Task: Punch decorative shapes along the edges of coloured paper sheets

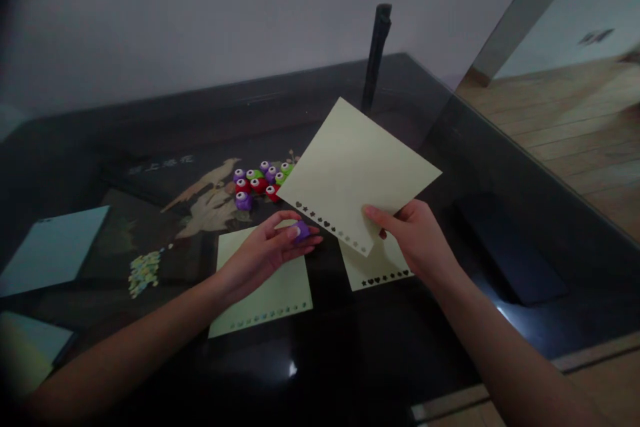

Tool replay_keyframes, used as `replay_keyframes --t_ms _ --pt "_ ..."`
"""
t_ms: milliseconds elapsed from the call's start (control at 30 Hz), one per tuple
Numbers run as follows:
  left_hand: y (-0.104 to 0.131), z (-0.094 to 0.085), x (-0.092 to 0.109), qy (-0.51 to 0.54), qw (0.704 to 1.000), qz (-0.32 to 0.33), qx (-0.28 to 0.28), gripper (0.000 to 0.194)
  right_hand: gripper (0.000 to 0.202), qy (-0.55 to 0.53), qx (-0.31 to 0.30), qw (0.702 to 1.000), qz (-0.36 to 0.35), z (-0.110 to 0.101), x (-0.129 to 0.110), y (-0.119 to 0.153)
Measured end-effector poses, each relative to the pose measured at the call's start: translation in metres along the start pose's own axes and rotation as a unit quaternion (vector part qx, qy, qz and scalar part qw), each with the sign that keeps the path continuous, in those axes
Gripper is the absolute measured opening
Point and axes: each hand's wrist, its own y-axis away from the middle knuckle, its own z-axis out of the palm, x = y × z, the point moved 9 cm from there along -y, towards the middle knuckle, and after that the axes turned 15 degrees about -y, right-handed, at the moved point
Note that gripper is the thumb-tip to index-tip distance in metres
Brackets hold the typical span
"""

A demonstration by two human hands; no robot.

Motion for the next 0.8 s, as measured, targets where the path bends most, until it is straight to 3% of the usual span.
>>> replay_keyframes --t_ms 300,800 --pt "0.005 -0.012 0.006 -0.026 0.996 0.002 0.08 0.029 0.021 0.103 0.026 0.994 0.028 -0.006 -0.008 0.012" --pt "0.011 -0.008 0.011 -0.135 0.99 -0.002 0.044 0.034 0.024 0.224 0.083 0.97 -0.04 -0.015 -0.027 0.011"
